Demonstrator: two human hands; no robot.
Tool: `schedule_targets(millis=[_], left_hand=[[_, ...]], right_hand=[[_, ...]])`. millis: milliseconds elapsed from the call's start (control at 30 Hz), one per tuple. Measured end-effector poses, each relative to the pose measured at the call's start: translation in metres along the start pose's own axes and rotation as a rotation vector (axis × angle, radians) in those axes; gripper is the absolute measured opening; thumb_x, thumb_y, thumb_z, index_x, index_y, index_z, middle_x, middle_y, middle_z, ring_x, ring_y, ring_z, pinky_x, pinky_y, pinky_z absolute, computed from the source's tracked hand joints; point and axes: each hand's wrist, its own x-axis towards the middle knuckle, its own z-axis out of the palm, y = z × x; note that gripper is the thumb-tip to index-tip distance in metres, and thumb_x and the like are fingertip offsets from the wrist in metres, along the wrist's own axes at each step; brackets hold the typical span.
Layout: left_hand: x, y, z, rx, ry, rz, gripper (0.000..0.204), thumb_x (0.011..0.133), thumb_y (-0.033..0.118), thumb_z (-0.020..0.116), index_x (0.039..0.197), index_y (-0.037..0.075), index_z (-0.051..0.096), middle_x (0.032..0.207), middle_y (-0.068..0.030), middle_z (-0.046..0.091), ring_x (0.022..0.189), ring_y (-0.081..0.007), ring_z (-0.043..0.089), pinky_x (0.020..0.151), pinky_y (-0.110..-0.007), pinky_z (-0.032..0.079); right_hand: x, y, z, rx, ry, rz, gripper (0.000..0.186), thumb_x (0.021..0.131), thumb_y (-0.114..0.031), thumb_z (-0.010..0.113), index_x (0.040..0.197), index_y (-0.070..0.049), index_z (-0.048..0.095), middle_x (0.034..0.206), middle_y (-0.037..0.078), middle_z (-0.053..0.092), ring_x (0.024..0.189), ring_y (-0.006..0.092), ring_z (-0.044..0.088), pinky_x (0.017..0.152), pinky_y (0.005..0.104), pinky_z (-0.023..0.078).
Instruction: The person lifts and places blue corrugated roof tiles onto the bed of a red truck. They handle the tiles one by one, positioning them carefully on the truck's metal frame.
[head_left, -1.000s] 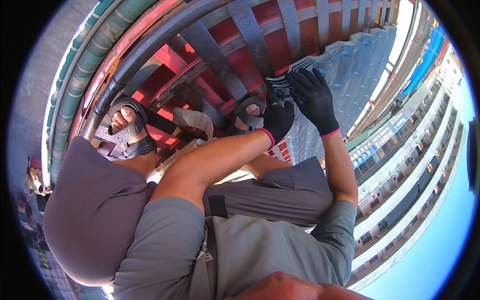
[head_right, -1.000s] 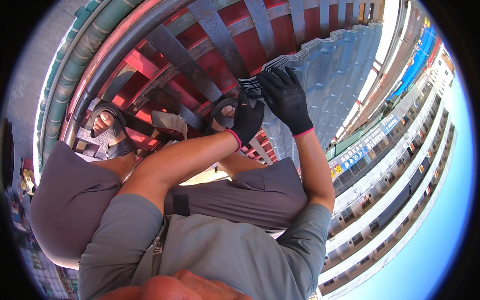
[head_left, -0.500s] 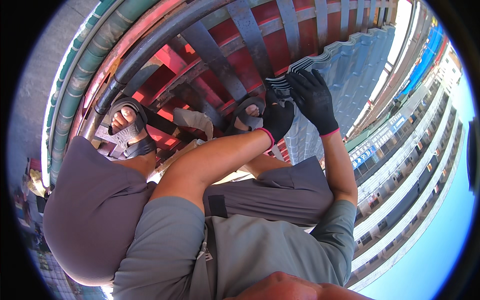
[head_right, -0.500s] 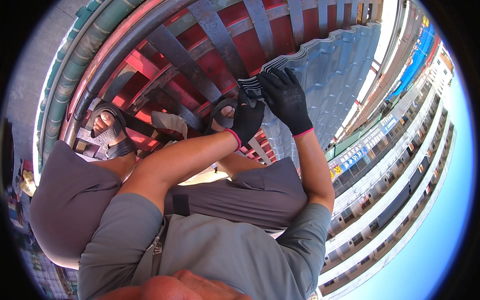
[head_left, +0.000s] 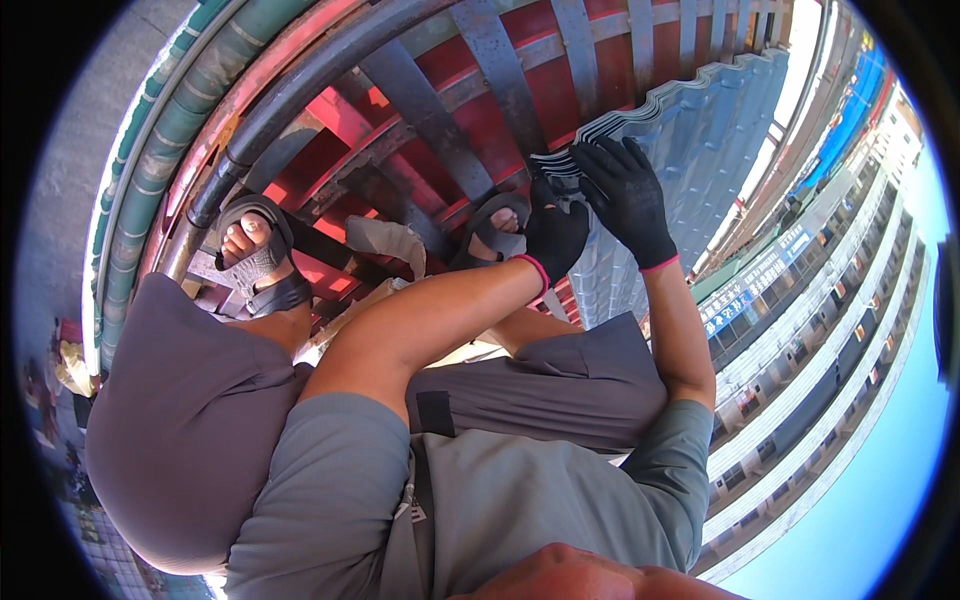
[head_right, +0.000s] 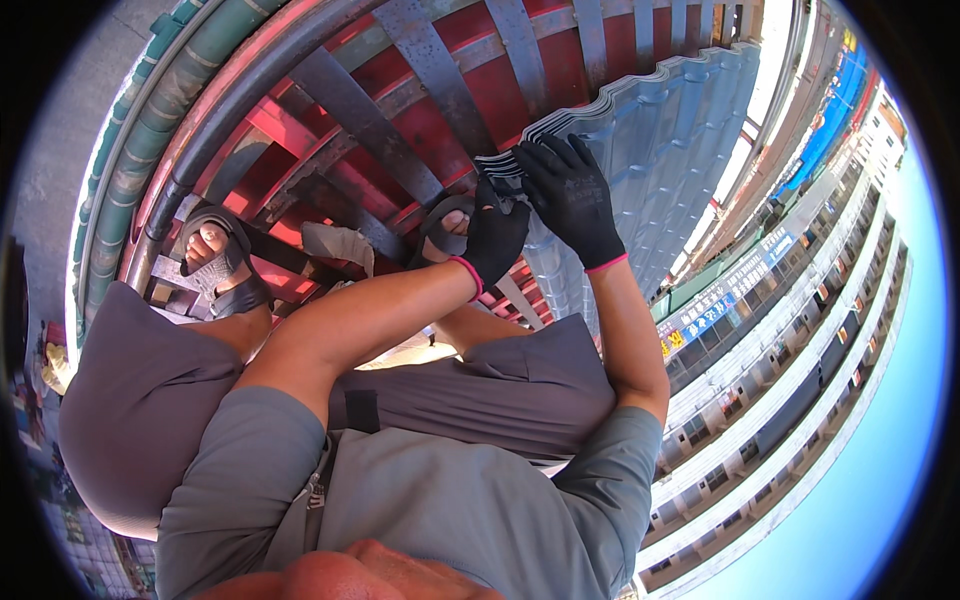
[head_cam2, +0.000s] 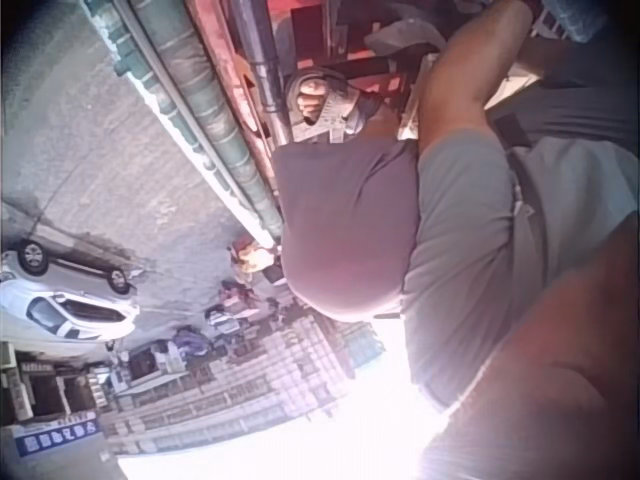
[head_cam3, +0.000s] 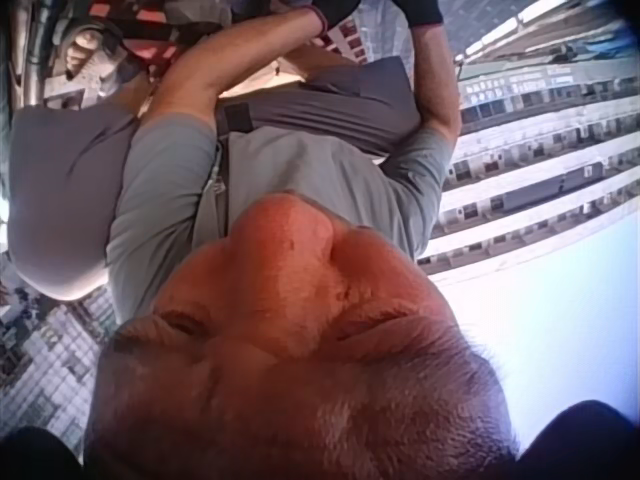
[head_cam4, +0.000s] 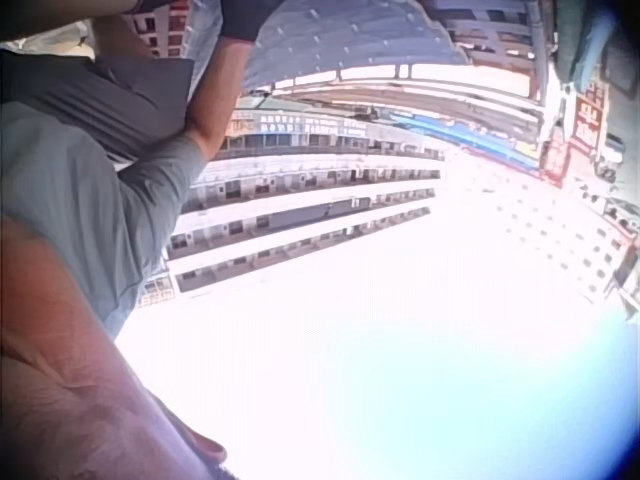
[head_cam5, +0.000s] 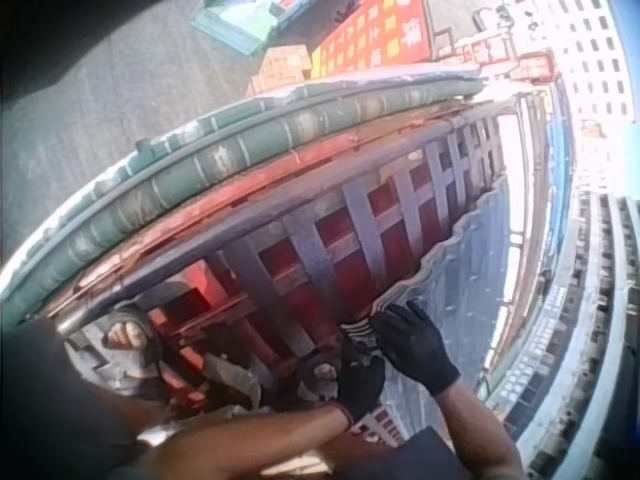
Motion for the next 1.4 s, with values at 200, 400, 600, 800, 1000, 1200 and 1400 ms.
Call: schedule_targets(millis=[200, 400, 600, 800, 1000, 1200, 1400], left_hand=[[-0.002, 0.007, -0.002, 0.031, -0.015, -0.047, 0.062, 0.083, 0.015, 0.061, 0.136, -0.001, 0.033, 0.116, -0.0237, 0.059, 0.108, -0.0373, 0.058, 0.090, -0.040, 0.045], [-0.001, 0.005, -0.003, 0.023, -0.039, -0.048, 0.066, 0.083, 0.014, 0.061, 0.138, -0.002, 0.030, 0.117, -0.0249, 0.058, 0.109, -0.0379, 0.057, 0.091, -0.040, 0.045], [-0.005, 0.008, -0.004, 0.057, -0.036, -0.050, 0.069, 0.082, 0.014, 0.061, 0.140, -0.002, 0.028, 0.117, -0.0263, 0.057, 0.107, -0.0388, 0.058, 0.090, -0.041, 0.046], [-0.006, 0.013, -0.009, 0.129, -0.082, -0.103, 0.073, 0.083, 0.017, 0.061, 0.143, -0.002, 0.023, 0.114, -0.0291, 0.059, 0.104, -0.0416, 0.060, 0.086, -0.042, 0.047], [-0.007, 0.013, -0.007, 0.170, -0.067, -0.091, 0.075, 0.083, 0.019, 0.061, 0.144, -0.002, 0.021, 0.115, -0.0308, 0.057, 0.102, -0.0419, 0.060, 0.085, -0.042, 0.048], [-0.007, 0.010, -0.007, 0.171, -0.019, -0.017, 0.072, 0.084, 0.018, 0.060, 0.143, -0.001, 0.023, 0.122, -0.0306, 0.053, 0.110, -0.0420, 0.057, 0.091, -0.042, 0.046], [0.002, 0.011, -0.008, 0.104, -0.031, 0.026, 0.070, 0.083, 0.016, 0.060, 0.142, -0.002, 0.026, 0.124, -0.0288, 0.052, 0.114, -0.0414, 0.053, 0.095, -0.041, 0.044]], right_hand=[[0.000, -0.001, 0.000, -0.002, -0.007, 0.005, 0.044, 0.081, -0.015, 0.067, 0.124, -0.013, 0.061, 0.126, 0.007, 0.060, 0.121, 0.0274, 0.053, 0.106, 0.0469, 0.037], [0.001, -0.001, -0.001, -0.003, -0.009, -0.001, 0.044, 0.081, -0.015, 0.067, 0.125, -0.012, 0.061, 0.126, 0.008, 0.060, 0.121, 0.0276, 0.053, 0.105, 0.0470, 0.036], [0.002, -0.001, -0.001, -0.002, -0.022, 0.006, 0.044, 0.081, -0.015, 0.066, 0.125, -0.012, 0.060, 0.125, 0.009, 0.061, 0.120, 0.0279, 0.053, 0.105, 0.0472, 0.036], [0.002, 0.000, -0.001, -0.002, -0.023, 0.005, 0.044, 0.081, -0.015, 0.066, 0.124, -0.012, 0.061, 0.125, 0.009, 0.061, 0.120, 0.0277, 0.053, 0.106, 0.0473, 0.036], [0.001, 0.001, 0.001, 0.010, -0.014, 0.007, 0.044, 0.080, -0.013, 0.067, 0.124, -0.012, 0.061, 0.126, 0.008, 0.060, 0.121, 0.0280, 0.053, 0.106, 0.0475, 0.037], [0.003, -0.001, 0.000, 0.019, -0.019, 0.014, 0.044, 0.080, -0.013, 0.066, 0.123, -0.012, 0.061, 0.126, 0.009, 0.060, 0.122, 0.0289, 0.052, 0.106, 0.0478, 0.037], [0.005, -0.003, -0.006, 0.026, 0.009, -0.002, 0.046, 0.076, -0.013, 0.066, 0.121, -0.010, 0.062, 0.122, 0.010, 0.060, 0.120, 0.0307, 0.052, 0.106, 0.0489, 0.036]])
